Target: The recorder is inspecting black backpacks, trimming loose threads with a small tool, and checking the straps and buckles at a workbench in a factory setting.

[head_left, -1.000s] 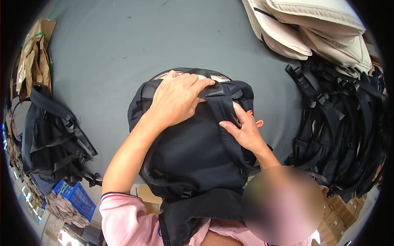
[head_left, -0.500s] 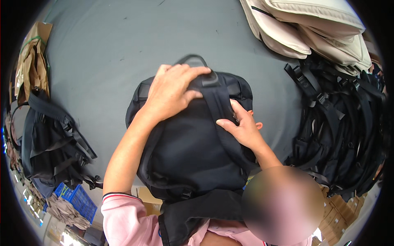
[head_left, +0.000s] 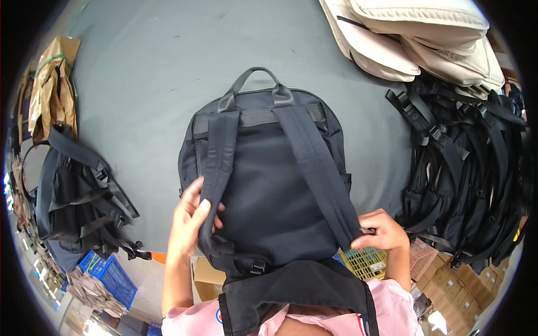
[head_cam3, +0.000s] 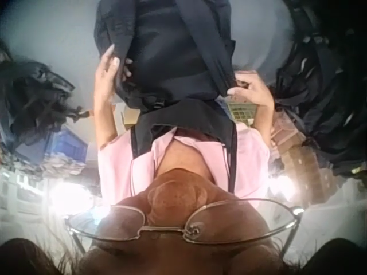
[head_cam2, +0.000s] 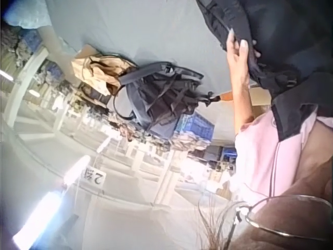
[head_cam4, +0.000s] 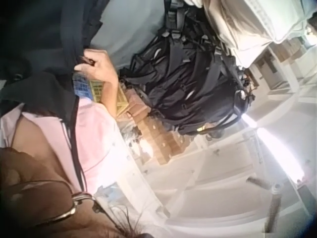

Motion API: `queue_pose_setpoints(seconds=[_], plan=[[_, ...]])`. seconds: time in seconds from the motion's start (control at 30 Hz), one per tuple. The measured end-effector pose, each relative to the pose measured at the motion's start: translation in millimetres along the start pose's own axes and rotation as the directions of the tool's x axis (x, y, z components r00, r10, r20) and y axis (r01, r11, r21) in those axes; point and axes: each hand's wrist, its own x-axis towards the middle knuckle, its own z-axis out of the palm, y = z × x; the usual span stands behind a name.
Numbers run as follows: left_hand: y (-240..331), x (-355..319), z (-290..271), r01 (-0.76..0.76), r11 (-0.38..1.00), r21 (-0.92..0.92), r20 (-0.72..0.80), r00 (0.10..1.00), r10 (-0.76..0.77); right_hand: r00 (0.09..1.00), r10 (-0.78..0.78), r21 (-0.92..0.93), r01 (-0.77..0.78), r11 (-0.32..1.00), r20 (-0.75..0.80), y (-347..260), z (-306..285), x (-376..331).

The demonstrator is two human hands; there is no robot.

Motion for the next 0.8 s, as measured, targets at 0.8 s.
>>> queue_pose_setpoints(seconds=[0.8], plan=[[61.2, 171.9, -37.1, -0.308, 0.947, 0.09, -0.201, 0.926, 0.321, 0.832, 0.07, 0.525, 0.279, 0.804, -0.55, -25.8, -65.8, 197.9]])
